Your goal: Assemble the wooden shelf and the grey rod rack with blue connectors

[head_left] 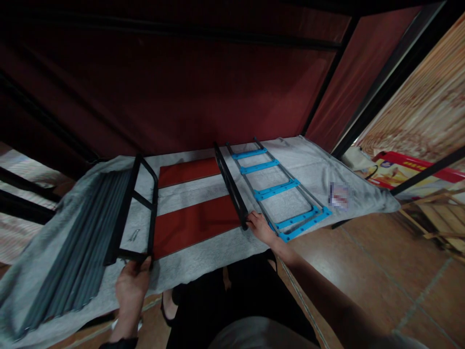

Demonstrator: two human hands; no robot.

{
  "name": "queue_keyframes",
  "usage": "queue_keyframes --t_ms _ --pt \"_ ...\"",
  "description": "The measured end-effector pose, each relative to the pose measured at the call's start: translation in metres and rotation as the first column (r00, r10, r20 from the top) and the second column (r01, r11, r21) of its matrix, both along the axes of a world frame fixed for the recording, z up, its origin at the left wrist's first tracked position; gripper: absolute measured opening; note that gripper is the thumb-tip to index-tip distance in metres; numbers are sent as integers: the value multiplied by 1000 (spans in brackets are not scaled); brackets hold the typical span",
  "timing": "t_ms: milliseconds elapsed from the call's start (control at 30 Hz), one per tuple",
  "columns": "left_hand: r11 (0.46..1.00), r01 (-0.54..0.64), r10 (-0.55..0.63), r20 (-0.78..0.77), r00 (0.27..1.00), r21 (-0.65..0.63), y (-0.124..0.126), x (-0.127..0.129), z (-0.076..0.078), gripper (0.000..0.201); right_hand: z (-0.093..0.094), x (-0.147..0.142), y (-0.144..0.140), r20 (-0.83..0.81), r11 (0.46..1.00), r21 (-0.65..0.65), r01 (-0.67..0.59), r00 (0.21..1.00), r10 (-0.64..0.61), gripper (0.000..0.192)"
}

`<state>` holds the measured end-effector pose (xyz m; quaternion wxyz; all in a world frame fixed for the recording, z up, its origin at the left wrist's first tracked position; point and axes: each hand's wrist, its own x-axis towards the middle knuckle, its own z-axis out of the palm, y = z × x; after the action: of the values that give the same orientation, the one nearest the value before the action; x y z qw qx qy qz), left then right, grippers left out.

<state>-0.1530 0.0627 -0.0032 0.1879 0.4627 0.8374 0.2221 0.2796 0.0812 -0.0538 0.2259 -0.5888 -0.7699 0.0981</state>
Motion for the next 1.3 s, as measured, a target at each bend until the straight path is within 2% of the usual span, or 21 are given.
queue_keyframes --t_ms 200,367,500,667,800,933,1100,1300 --pt "999 -21 17 77 997 50 2 -6 -13 51 -1 0 3 21 1000 7 -19 1000 19 8" --pt "997 -46 38 132 991 63 2 0 -6 49 -3 4 3 -45 999 -2 -36 998 36 10" --pt "995 -54 43 131 991 87 0 3 -2 49 -4 2 5 -4 1000 -6 -17 1000 16 9" --pt "997 -49 42 99 994 68 1 1 -6 50 -5 4 4 -38 999 -5 -52 998 51 8" --pt "994 -38 24 128 992 107 2 1 -7 48 -6 4 4 -23 999 -11 -35 999 35 7" --pt "998 -34 28 94 995 61 0 3 -4 51 -4 3 3 11 1000 -8 -26 1000 26 7" --pt "1000 -27 27 56 998 3 -1 4 1 53 -1 2 1 -36 999 -8 -32 999 32 8" --pt "1000 -9 9 30 999 -15 0 2 0 54 -2 0 1 19 1000 -11 -12 1000 12 8"
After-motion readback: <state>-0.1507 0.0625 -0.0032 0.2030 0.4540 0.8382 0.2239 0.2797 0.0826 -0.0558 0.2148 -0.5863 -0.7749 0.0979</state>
